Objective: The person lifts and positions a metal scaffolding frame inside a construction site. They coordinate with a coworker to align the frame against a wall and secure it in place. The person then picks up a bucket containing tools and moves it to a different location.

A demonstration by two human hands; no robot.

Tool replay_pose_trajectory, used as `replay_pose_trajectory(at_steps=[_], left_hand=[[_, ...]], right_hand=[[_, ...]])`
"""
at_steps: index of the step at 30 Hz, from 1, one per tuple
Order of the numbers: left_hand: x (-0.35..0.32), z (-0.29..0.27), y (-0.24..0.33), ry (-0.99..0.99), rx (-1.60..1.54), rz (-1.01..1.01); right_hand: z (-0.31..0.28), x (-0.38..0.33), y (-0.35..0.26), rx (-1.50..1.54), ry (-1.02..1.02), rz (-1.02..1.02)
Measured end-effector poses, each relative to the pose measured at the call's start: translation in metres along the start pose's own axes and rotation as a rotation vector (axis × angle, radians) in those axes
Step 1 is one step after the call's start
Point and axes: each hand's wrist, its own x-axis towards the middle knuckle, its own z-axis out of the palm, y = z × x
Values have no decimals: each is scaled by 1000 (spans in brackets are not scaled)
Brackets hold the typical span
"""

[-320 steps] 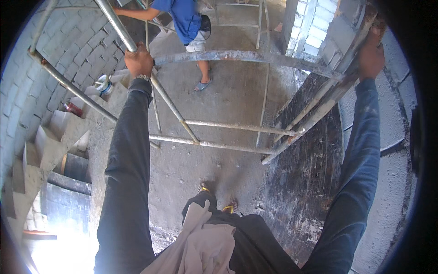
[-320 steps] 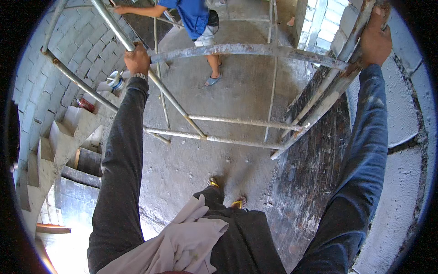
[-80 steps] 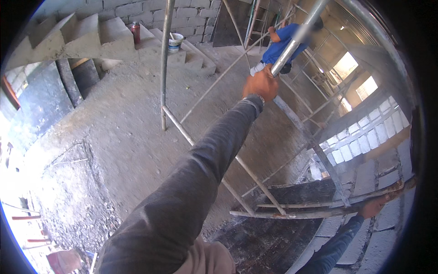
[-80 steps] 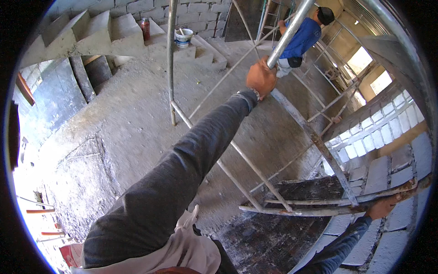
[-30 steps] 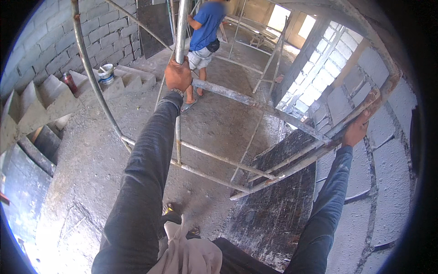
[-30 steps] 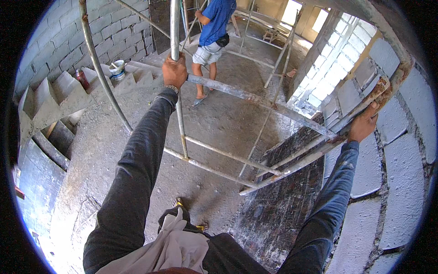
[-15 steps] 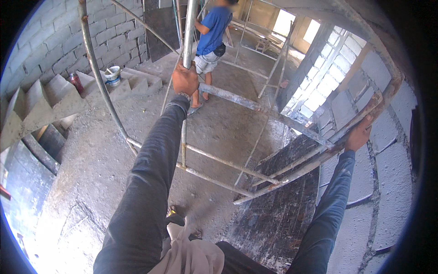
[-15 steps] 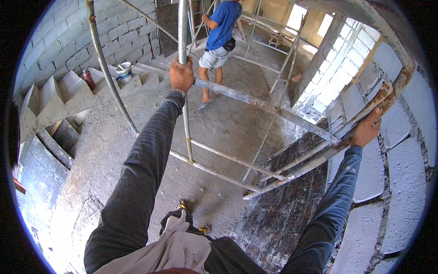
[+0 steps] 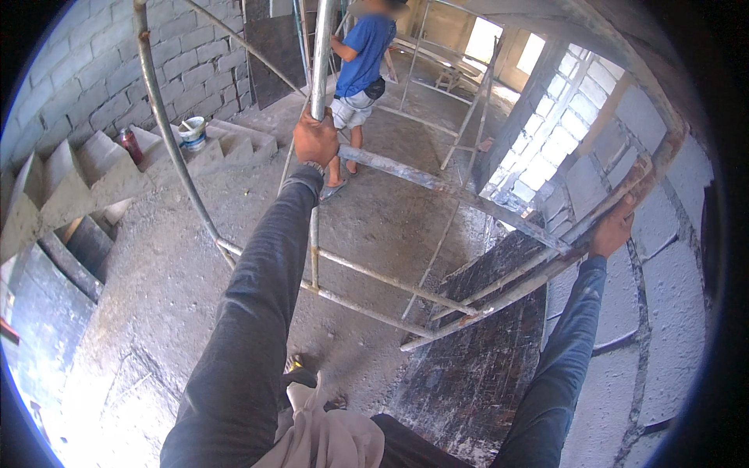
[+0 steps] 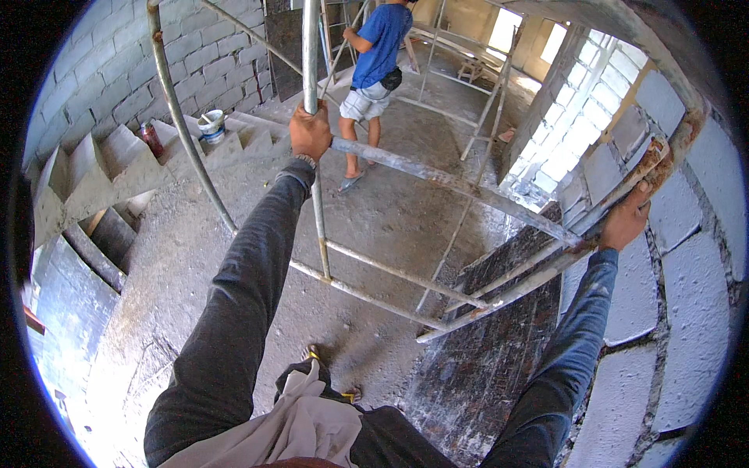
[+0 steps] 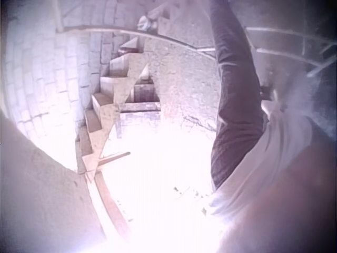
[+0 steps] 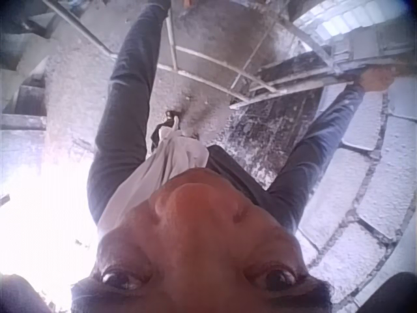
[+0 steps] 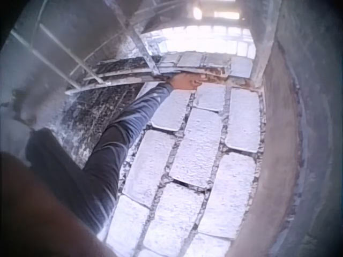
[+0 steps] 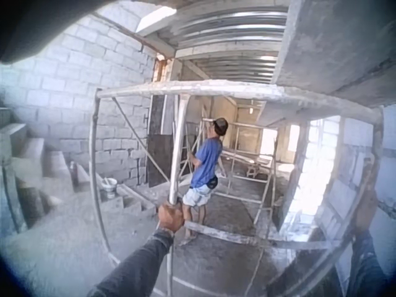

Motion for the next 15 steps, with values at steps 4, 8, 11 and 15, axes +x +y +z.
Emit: replay_pose_trajectory(at_steps=[4, 8, 11, 15], left_hand=[[-3, -1, 8, -17, -7, -49], [-1, 1, 3, 1, -24, -25], [0, 1, 1, 8, -35, -20], [-4, -1, 7, -9, -57, -23]], right_hand=[[-1, 0, 1, -5, -6, 11], [-1, 0, 0, 54, -19, 14], [0, -1, -1, 62, -19, -5], [-3, -1, -3, 27, -21, 26]])
